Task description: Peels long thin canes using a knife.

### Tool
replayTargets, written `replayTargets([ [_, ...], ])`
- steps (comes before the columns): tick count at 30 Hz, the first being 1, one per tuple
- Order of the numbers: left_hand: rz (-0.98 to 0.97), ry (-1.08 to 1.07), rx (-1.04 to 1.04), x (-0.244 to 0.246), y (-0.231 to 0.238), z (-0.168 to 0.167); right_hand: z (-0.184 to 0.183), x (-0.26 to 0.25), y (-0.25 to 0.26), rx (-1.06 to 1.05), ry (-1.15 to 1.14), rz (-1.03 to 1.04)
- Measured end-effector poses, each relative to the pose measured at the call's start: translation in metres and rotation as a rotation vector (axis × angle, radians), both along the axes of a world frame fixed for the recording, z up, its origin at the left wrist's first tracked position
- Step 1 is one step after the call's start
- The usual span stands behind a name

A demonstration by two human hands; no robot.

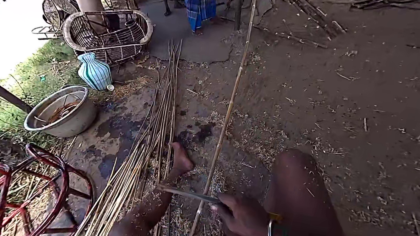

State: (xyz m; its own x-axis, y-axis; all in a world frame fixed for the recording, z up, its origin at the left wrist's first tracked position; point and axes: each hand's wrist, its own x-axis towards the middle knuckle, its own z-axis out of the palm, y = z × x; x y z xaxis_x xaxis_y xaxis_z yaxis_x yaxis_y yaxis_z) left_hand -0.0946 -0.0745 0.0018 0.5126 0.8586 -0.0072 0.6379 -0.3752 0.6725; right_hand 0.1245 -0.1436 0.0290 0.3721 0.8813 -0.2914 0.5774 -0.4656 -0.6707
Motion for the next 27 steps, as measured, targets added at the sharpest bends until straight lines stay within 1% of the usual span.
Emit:
replayTargets([
  [1,0.001,-0.003,-0.002,0.002,0.0,0.001,0.0,0.008,0.003,0.026,0.037,-0.052],
  [2,0.009,0.003,-0.013,0.001,-0.002,0.002,-0.002,0.006,0.003,0.036,0.093,-0.05],
  [3,0.016,0.007,-0.019,0.0,-0.003,0.003,-0.003,-0.004,0.001,0.008,0.11,0.032],
  [4,0.015,0.004,-0.015,0.0,-0.003,0.002,-0.001,-0.017,-0.002,-0.031,0.087,0.138],
  [5,0.009,-0.007,-0.008,0.001,-0.003,0.001,-0.001,-0.024,-0.005,-0.046,0.051,0.191],
  [6,-0.002,-0.013,-0.003,0.002,-0.003,0.001,-0.003,-0.022,-0.007,-0.017,0.012,0.161],
  [8,-0.004,-0.015,-0.017,0.003,-0.002,0.002,-0.009,-0.004,-0.001,0.067,0.013,-0.031],
  [9,0.007,-0.014,-0.03,0.003,-0.001,0.002,-0.01,-0.004,0.002,0.053,0.047,-0.03],
  [11,0.015,-0.008,-0.041,0.0,0.0,0.002,-0.007,-0.027,-0.004,-0.063,0.065,0.181],
  [12,0.006,-0.007,-0.033,-0.001,0.001,0.004,-0.007,-0.035,-0.006,-0.091,0.077,0.232],
  [13,-0.007,-0.011,-0.023,0.0,0.004,0.006,-0.009,-0.034,-0.007,-0.065,0.086,0.202],
  [14,-0.02,-0.009,-0.037,0.001,0.008,0.008,-0.01,-0.025,-0.007,-0.005,0.093,0.12],
  [16,-0.052,-0.004,-0.144,0.0,0.013,0.011,-0.008,0.005,-0.004,0.152,0.141,-0.052],
  [18,-0.065,0.016,-0.28,-0.006,0.018,0.013,-0.013,0.021,-0.004,0.327,0.305,-0.185],
  [19,-0.056,0.018,-0.309,-0.007,0.019,0.014,-0.022,0.019,-0.007,0.4,0.417,-0.238],
  [20,-0.039,0.007,-0.311,-0.005,0.021,0.014,-0.034,0.014,-0.01,0.429,0.504,-0.268],
  [21,-0.023,-0.013,-0.29,-0.002,0.022,0.014,-0.049,0.007,-0.014,0.415,0.502,-0.278],
  [22,-0.007,-0.039,-0.267,0.001,0.021,0.012,-0.063,0.002,-0.017,0.367,0.415,-0.265],
  [23,0.003,-0.066,-0.252,0.004,0.02,0.008,-0.07,-0.001,-0.017,0.294,0.298,-0.218],
  [25,0.016,-0.094,-0.24,0.005,0.016,0.004,-0.06,-0.004,-0.009,0.197,0.128,-0.163],
  [27,0.032,-0.112,-0.199,0.006,0.011,0.003,-0.052,-0.003,0.0,0.208,0.045,-0.208],
])
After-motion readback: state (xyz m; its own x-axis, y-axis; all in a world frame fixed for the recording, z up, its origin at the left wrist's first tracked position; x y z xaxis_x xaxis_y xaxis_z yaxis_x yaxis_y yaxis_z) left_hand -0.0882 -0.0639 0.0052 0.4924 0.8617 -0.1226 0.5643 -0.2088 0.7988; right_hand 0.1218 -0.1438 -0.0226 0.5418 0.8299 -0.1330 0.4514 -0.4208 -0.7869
